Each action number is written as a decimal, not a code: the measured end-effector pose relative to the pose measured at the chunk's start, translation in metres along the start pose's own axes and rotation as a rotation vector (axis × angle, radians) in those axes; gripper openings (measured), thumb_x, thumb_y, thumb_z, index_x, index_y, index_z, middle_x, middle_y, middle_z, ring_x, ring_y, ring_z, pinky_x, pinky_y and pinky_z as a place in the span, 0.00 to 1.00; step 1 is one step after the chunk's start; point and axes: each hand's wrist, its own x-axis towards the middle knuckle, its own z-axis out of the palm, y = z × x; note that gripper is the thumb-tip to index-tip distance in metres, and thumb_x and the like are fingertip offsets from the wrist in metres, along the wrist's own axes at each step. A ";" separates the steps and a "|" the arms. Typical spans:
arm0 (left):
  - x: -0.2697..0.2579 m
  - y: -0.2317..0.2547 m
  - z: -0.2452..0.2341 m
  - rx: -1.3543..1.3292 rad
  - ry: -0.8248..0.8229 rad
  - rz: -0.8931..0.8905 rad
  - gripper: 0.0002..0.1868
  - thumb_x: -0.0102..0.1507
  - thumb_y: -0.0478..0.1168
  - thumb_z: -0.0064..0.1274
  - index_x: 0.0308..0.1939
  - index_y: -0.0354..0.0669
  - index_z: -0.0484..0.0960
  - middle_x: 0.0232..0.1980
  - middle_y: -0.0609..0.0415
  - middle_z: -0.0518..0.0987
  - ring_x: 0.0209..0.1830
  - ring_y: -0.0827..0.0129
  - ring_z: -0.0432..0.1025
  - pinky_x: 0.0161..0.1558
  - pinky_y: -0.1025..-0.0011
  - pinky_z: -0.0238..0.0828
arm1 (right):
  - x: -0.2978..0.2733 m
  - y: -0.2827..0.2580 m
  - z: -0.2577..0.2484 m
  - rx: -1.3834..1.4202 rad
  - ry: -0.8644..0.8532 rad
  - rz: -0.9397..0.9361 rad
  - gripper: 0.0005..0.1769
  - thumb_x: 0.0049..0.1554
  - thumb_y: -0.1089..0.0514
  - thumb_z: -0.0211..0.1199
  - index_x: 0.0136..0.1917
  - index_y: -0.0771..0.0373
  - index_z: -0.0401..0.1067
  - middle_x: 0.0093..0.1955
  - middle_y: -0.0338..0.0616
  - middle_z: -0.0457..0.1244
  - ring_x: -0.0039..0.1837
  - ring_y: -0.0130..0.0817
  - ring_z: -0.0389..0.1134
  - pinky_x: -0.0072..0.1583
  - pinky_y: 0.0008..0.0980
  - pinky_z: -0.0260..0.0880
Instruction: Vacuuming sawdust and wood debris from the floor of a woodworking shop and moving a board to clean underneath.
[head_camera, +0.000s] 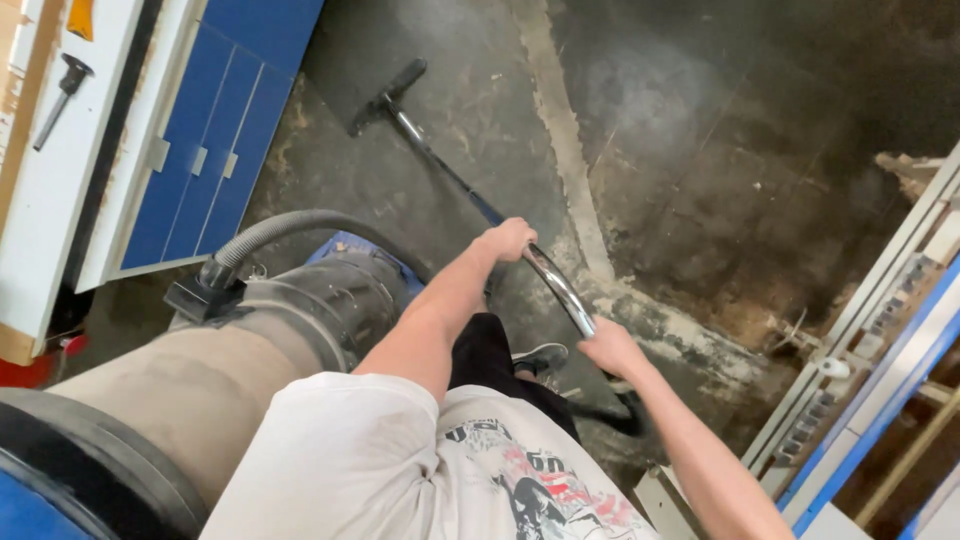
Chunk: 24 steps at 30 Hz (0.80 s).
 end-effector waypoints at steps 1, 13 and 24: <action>0.011 0.023 0.016 -0.028 0.017 0.035 0.08 0.62 0.42 0.56 0.45 0.52 0.83 0.46 0.48 0.83 0.56 0.57 0.75 0.64 0.60 0.71 | -0.019 0.018 -0.003 -0.026 0.014 0.035 0.30 0.51 0.53 0.63 0.65 0.68 0.71 0.59 0.64 0.69 0.63 0.59 0.71 0.62 0.53 0.72; -0.012 0.343 0.104 -0.451 -0.088 0.214 0.04 0.64 0.36 0.53 0.40 0.43 0.82 0.41 0.44 0.83 0.50 0.49 0.78 0.60 0.59 0.70 | -0.194 0.269 0.059 0.140 0.129 0.350 0.30 0.48 0.40 0.71 0.53 0.65 0.78 0.49 0.64 0.73 0.50 0.55 0.75 0.55 0.47 0.75; -0.066 0.468 0.123 -0.409 -0.336 0.477 0.10 0.53 0.25 0.39 0.29 0.45 0.70 0.29 0.52 0.76 0.33 0.59 0.65 0.44 0.69 0.60 | -0.316 0.301 0.130 0.119 0.070 0.672 0.17 0.61 0.42 0.56 0.43 0.55 0.74 0.47 0.48 0.76 0.49 0.44 0.74 0.49 0.36 0.69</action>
